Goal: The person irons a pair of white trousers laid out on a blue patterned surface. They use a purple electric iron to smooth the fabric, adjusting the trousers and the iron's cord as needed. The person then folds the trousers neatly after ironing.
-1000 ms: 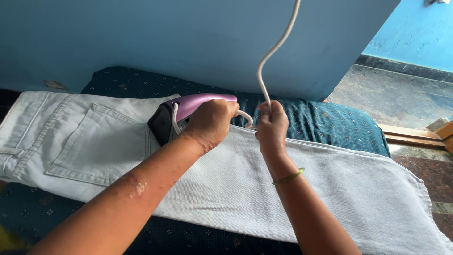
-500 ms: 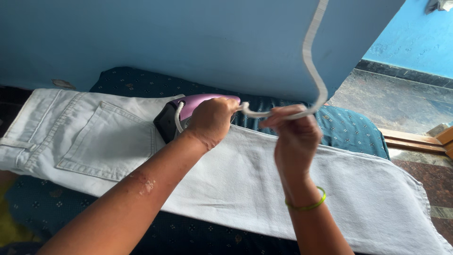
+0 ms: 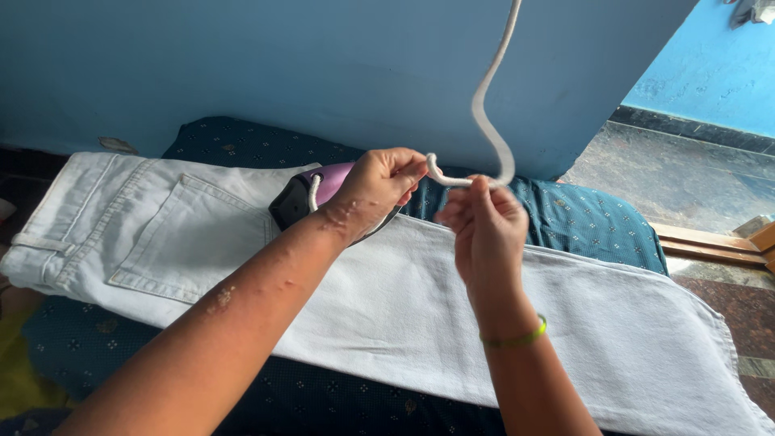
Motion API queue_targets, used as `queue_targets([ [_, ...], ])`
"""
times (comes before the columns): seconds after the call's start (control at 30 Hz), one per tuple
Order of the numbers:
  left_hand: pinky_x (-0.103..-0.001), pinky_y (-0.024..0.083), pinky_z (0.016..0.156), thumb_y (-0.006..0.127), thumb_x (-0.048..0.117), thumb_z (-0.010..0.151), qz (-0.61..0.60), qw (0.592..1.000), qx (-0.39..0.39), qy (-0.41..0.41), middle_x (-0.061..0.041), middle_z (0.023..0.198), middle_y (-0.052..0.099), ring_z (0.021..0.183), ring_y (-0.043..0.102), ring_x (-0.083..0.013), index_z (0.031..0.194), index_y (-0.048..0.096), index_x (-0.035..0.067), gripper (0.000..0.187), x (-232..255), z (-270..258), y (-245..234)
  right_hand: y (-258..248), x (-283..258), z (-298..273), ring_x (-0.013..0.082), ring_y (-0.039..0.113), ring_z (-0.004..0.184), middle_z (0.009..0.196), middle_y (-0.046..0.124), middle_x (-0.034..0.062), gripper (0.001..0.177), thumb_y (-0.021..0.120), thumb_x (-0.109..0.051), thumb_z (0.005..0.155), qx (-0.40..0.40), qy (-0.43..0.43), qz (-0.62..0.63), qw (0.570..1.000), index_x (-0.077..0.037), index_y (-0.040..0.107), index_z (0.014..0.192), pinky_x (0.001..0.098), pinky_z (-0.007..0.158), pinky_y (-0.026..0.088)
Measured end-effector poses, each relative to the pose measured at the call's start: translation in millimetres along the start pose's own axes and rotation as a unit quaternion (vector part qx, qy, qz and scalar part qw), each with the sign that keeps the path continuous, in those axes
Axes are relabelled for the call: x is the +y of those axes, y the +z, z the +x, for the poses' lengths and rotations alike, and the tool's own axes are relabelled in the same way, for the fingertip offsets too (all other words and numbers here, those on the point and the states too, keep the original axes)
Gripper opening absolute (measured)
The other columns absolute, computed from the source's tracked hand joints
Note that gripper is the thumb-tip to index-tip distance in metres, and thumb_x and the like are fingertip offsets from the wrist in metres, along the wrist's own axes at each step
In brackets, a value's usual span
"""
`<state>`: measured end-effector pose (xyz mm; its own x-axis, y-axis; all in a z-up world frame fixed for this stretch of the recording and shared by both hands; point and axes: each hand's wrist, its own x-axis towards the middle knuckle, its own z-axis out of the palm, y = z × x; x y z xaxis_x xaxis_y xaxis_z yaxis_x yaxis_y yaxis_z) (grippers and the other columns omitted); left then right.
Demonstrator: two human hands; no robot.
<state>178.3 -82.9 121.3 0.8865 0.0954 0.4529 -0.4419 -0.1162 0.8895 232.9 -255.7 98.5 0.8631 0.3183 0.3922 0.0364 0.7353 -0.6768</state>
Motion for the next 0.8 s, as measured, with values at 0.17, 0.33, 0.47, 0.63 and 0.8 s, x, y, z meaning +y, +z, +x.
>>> queue_targets([
  [0.17,-0.018,0.049,0.061,0.066,0.025,0.1,0.103,0.994,0.005,0.031,0.003,0.077,0.07,0.065,0.055,-0.0017,0.091,0.076,0.004,0.024,17.0,-0.9,2.9,29.9,-10.4,-47.2,0.0202,0.069,0.083,0.095,0.067,0.0136,0.011,0.069,-0.007,0.101,-0.071,-0.214,-0.38,0.897,0.001,0.061,0.103,0.0325,0.075,0.061],
  [0.33,-0.02,0.05,0.06,0.068,0.023,0.098,0.104,0.994,-0.017,0.033,0.003,0.073,0.07,0.065,0.059,-0.0017,0.093,0.077,0.004,0.021,35.1,-7.1,8.0,47.2,-26.7,-37.5,0.0238,0.067,0.101,0.105,0.065,0.0176,0.02,0.065,-0.001,0.095,-0.09,-0.397,-0.538,0.738,0.006,0.054,0.11,0.035,0.088,0.056],
  [0.47,-0.022,0.051,0.059,0.073,0.021,0.093,0.151,0.989,0.003,0.011,0.001,0.071,0.072,0.065,0.06,-0.0022,0.089,0.078,0.005,0.017,45.9,-14.1,10.4,47.6,-17.2,-29.5,0.0163,0.074,0.087,0.091,0.071,0.0077,0.005,0.058,-0.003,0.106,-0.089,-0.262,-0.509,0.815,0.0,0.055,0.107,0.0298,0.077,0.059],
  [0.63,-0.034,0.055,0.069,0.076,0.015,0.088,0.368,0.914,0.048,0.167,-0.008,0.079,0.074,0.074,0.07,-0.0211,0.082,0.078,0.005,0.011,52.2,-17.3,7.7,40.2,-30.8,-30.3,0.0188,0.07,0.07,0.08,0.071,0.0062,0.011,0.055,-0.005,0.105,-0.109,-0.317,-0.738,0.585,-0.005,0.063,0.112,0.0345,0.06,0.054],
  [0.8,-0.04,0.057,0.079,0.074,0.015,0.088,0.507,0.842,-0.005,0.185,-0.011,0.087,0.074,0.086,0.072,-0.0283,0.083,0.077,0.006,0.011,54.1,-19.6,8.6,54.1,-69.1,-18.9,0.0184,0.065,0.048,0.059,0.068,0.0034,0.014,0.057,-0.012,0.106,-0.186,-0.115,-0.893,0.393,-0.013,0.07,0.105,0.0365,0.047,0.049],
])
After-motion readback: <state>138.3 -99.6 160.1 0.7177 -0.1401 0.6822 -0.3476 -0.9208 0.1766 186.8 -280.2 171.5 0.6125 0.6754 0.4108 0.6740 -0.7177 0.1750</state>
